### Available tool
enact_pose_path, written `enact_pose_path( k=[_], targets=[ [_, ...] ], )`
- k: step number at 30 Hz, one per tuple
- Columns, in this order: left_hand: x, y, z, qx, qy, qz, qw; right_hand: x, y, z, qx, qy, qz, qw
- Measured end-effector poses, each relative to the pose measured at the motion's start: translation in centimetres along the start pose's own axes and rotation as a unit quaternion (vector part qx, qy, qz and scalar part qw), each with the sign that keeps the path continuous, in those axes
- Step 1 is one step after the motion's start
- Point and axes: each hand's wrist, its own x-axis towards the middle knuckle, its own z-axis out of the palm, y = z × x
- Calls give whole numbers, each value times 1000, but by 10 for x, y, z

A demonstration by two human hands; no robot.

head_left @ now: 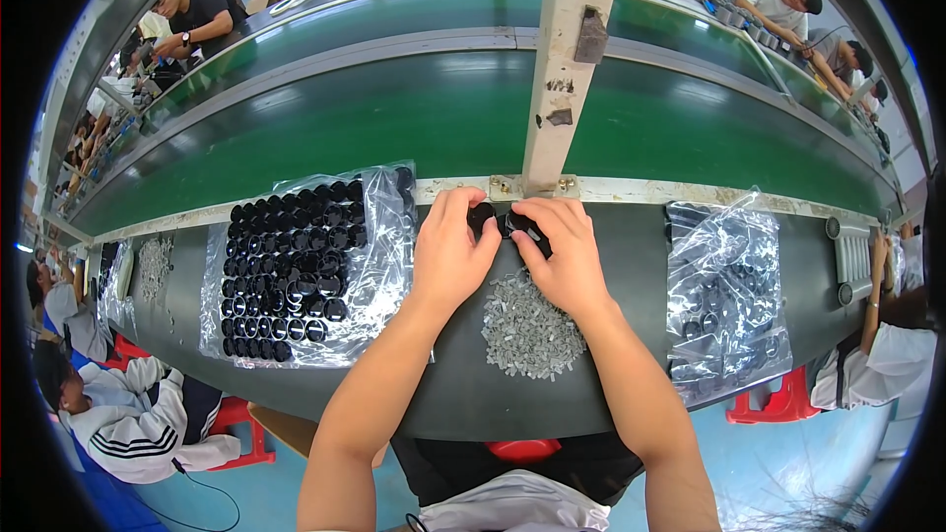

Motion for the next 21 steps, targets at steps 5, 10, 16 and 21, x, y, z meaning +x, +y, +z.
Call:
enact_pose_path(
  k=[5,10,16,21],
  targets=[
    [0,2,0,-11,2,4,1000,0,2,1,-3,0,-1,1000],
    [0,5,0,-25,5,6,1000,-1,1,-1,1,2,3,1000],
    [1,5,2,-29,55,78,995,0,3,-2,31,27,12,999],
    [2,10,4,-90,45,97,990,0,8,-3,43,48,22,998]
  ],
)
